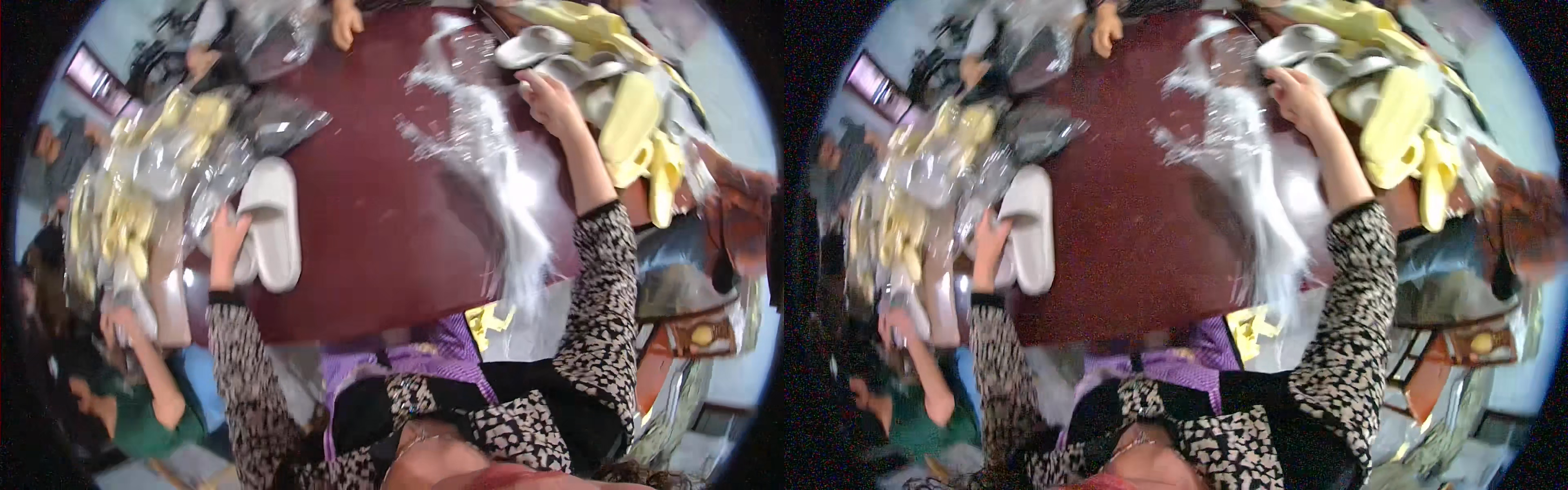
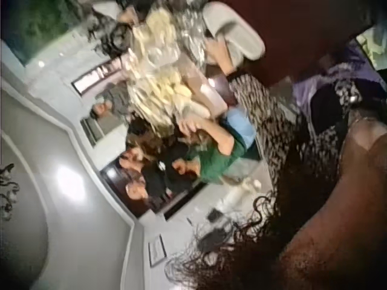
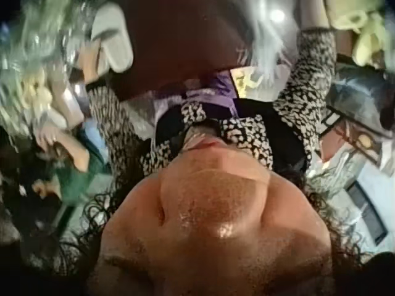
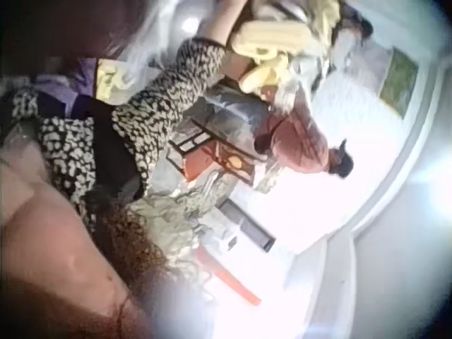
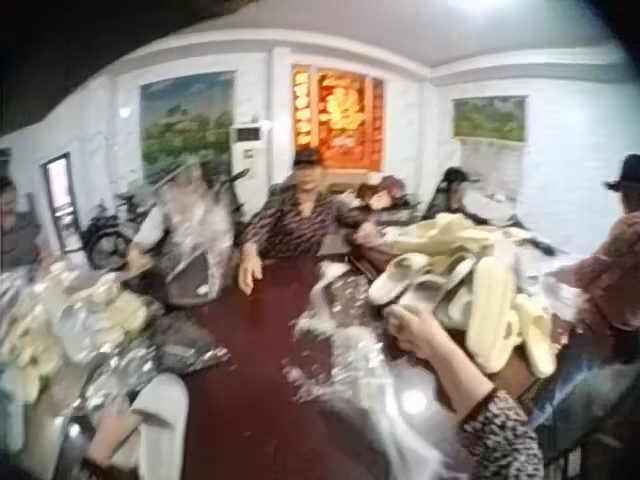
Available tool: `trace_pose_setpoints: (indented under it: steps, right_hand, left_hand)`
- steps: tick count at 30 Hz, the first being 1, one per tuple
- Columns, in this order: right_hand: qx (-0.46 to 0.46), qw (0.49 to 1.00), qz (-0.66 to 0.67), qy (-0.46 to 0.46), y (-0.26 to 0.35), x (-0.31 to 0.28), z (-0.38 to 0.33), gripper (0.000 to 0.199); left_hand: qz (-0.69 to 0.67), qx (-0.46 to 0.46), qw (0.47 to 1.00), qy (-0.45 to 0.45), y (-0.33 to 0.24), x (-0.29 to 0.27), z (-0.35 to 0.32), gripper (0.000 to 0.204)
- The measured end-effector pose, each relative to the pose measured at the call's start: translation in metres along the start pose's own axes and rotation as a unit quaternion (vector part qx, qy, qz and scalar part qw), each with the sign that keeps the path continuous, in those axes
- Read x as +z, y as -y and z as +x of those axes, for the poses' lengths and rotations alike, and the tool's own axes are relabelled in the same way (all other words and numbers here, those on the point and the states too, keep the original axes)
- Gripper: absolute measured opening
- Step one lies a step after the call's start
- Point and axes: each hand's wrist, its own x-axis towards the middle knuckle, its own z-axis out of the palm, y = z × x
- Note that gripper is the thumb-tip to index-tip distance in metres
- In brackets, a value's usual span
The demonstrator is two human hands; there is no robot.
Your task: The person secures pairs of slippers together by picking up plastic fasteners from the table and threading them through the slippers by hand.
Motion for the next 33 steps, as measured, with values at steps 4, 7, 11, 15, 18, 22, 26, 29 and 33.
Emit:
trace_pose_setpoints:
  steps: [4,7,11,15,18,22,26,29,33]
  right_hand:
    - [-0.041,0.980,-0.140,0.133,-0.028,0.059,-0.068,0.029]
    - [-0.072,0.949,-0.216,0.219,-0.031,0.082,-0.111,0.031]
    - [-0.091,0.939,-0.176,0.281,-0.026,0.103,-0.142,0.033]
    - [0.000,0.945,-0.132,0.298,-0.032,0.108,-0.147,0.033]
    - [0.017,0.938,-0.126,0.322,-0.011,0.134,-0.130,0.030]
    - [-0.112,0.927,-0.135,0.332,-0.043,0.175,-0.119,0.024]
    - [-0.213,0.915,-0.192,0.284,-0.065,0.244,-0.117,0.027]
    - [-0.178,0.886,-0.317,0.288,-0.078,0.270,-0.118,0.039]
    - [-0.163,0.877,-0.359,0.275,-0.079,0.270,-0.127,0.052]
  left_hand:
    - [0.097,0.042,0.992,-0.065,0.007,0.005,0.012,0.048]
    - [0.128,-0.001,0.990,-0.056,-0.011,0.017,0.001,0.045]
    - [0.157,-0.014,0.986,-0.061,-0.033,0.008,-0.022,0.037]
    - [0.119,-0.025,0.991,-0.047,-0.063,0.016,-0.056,0.032]
    - [0.100,-0.035,0.994,-0.031,-0.084,-0.002,-0.065,0.031]
    - [0.019,0.016,0.999,-0.025,-0.113,0.024,-0.077,0.031]
    - [-0.086,0.052,0.994,0.040,-0.133,0.038,-0.084,0.035]
    - [-0.166,0.114,0.979,0.036,-0.139,0.024,-0.096,0.040]
    - [-0.088,0.169,0.981,-0.029,-0.142,-0.006,-0.101,0.050]
